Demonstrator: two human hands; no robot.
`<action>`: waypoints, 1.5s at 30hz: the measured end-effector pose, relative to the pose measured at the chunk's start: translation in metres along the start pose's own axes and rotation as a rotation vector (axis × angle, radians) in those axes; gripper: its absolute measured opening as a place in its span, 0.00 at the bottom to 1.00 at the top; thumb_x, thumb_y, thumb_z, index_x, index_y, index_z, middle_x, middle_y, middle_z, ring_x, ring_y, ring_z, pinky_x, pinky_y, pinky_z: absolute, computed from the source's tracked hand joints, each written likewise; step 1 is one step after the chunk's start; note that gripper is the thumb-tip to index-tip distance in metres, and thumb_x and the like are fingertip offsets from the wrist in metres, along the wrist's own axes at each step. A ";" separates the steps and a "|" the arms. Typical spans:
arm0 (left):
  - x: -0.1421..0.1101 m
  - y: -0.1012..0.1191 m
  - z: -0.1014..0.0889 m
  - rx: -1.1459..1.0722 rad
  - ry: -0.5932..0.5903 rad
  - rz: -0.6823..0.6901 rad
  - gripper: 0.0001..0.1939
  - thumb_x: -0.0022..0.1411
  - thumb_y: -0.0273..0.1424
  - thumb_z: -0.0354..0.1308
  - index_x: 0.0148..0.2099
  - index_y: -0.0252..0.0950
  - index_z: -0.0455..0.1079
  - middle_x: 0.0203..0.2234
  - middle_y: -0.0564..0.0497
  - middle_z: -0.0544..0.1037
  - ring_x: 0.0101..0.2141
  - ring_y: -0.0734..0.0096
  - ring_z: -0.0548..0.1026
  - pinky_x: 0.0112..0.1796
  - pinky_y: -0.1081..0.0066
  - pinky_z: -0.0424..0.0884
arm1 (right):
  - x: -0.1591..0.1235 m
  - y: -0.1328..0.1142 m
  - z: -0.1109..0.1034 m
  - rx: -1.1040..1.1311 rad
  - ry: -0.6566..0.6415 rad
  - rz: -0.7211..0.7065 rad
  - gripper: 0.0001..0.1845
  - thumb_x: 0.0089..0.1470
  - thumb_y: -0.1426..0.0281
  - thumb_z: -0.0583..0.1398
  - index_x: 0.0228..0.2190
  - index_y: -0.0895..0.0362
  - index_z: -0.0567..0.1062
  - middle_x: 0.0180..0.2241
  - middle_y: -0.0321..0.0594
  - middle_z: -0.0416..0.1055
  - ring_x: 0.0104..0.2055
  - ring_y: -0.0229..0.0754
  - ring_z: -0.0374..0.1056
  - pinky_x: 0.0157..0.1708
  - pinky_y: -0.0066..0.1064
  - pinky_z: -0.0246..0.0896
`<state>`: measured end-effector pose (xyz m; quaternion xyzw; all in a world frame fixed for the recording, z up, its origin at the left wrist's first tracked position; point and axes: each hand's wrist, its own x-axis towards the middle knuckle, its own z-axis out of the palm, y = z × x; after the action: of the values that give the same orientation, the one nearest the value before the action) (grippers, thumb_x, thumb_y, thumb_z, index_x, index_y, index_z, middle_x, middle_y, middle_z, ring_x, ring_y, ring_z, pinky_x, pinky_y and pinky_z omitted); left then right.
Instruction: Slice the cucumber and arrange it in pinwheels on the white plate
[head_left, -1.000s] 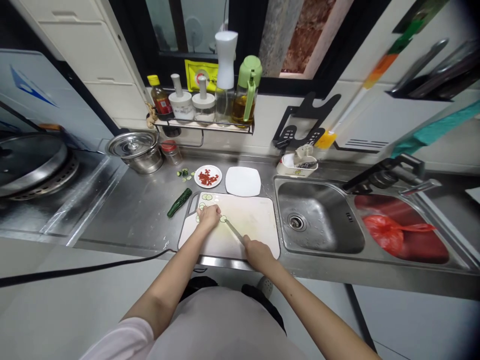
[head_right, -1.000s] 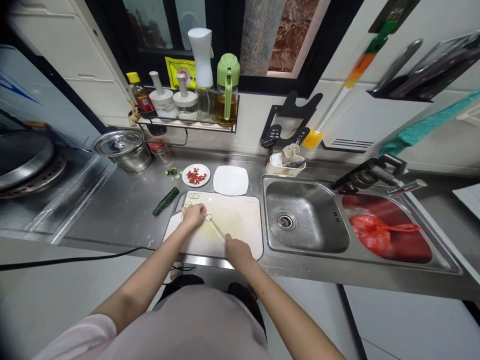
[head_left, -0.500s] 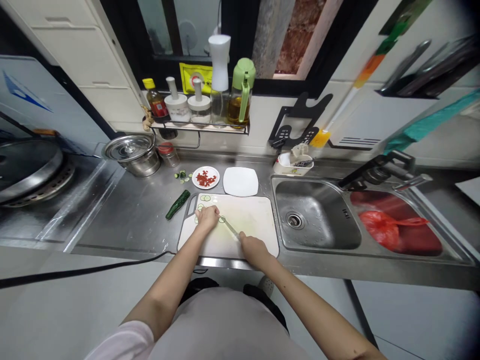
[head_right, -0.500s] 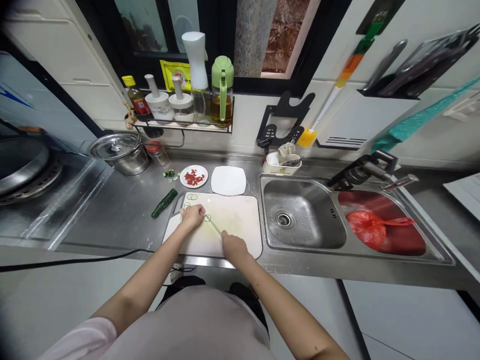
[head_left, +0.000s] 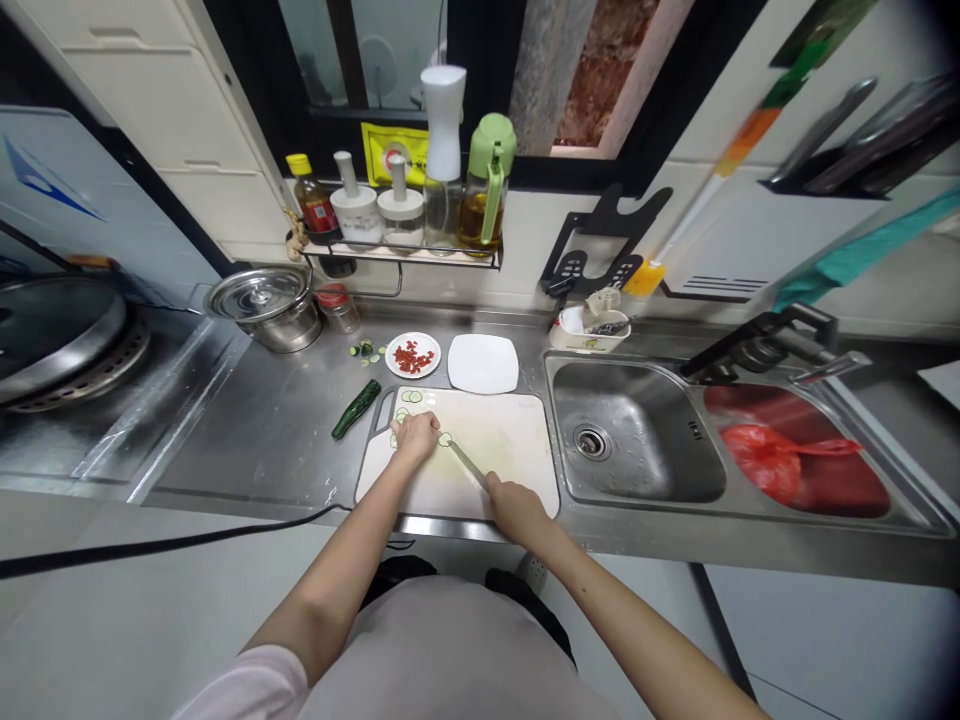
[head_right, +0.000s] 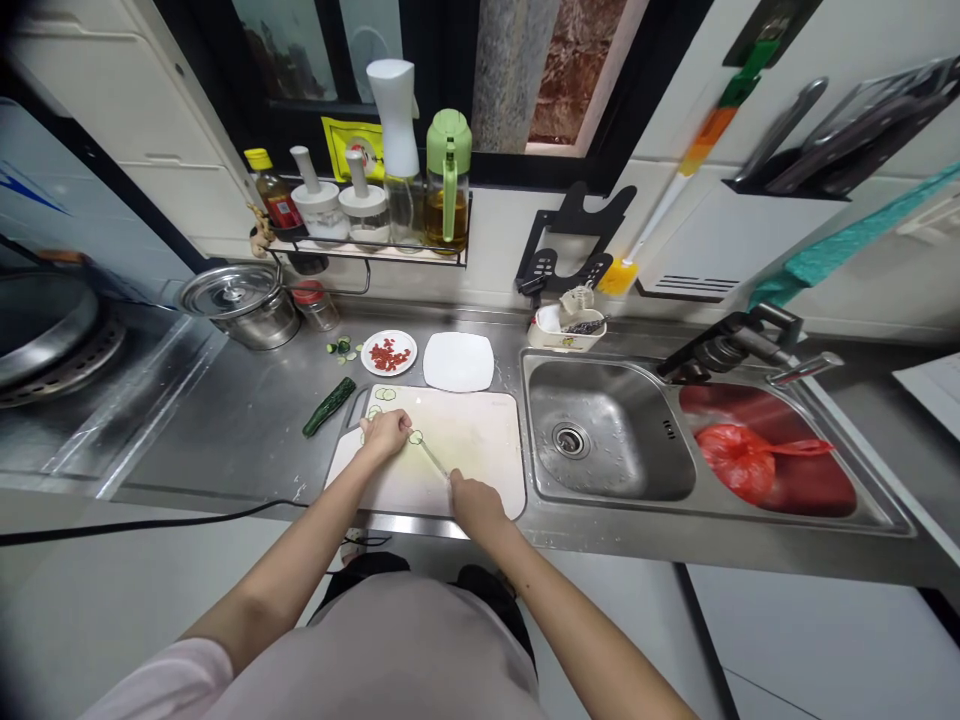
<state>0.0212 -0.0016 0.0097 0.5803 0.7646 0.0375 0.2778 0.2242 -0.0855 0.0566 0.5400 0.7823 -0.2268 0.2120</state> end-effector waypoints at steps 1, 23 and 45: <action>0.000 0.000 0.000 0.003 0.001 -0.001 0.05 0.58 0.33 0.56 0.37 0.43 0.72 0.37 0.49 0.81 0.48 0.56 0.71 0.48 0.56 0.54 | 0.001 -0.002 -0.002 0.000 -0.001 0.003 0.16 0.60 0.78 0.47 0.49 0.60 0.63 0.39 0.53 0.75 0.44 0.50 0.73 0.37 0.35 0.62; -0.002 0.001 0.001 0.058 0.022 0.005 0.06 0.58 0.33 0.55 0.38 0.44 0.72 0.37 0.49 0.81 0.48 0.55 0.71 0.48 0.57 0.55 | -0.006 -0.002 0.003 0.012 0.051 -0.004 0.18 0.57 0.80 0.49 0.49 0.62 0.64 0.39 0.54 0.75 0.44 0.50 0.74 0.38 0.36 0.64; -0.026 0.004 0.013 0.029 0.108 0.074 0.12 0.59 0.38 0.56 0.45 0.43 0.72 0.44 0.46 0.77 0.50 0.53 0.67 0.49 0.55 0.54 | -0.003 0.025 0.007 0.224 0.216 0.206 0.19 0.63 0.70 0.46 0.54 0.57 0.59 0.37 0.47 0.75 0.40 0.47 0.73 0.33 0.31 0.53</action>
<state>0.0351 -0.0276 0.0106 0.6091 0.7572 0.0679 0.2260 0.2496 -0.0837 0.0499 0.6586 0.7111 -0.2302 0.0872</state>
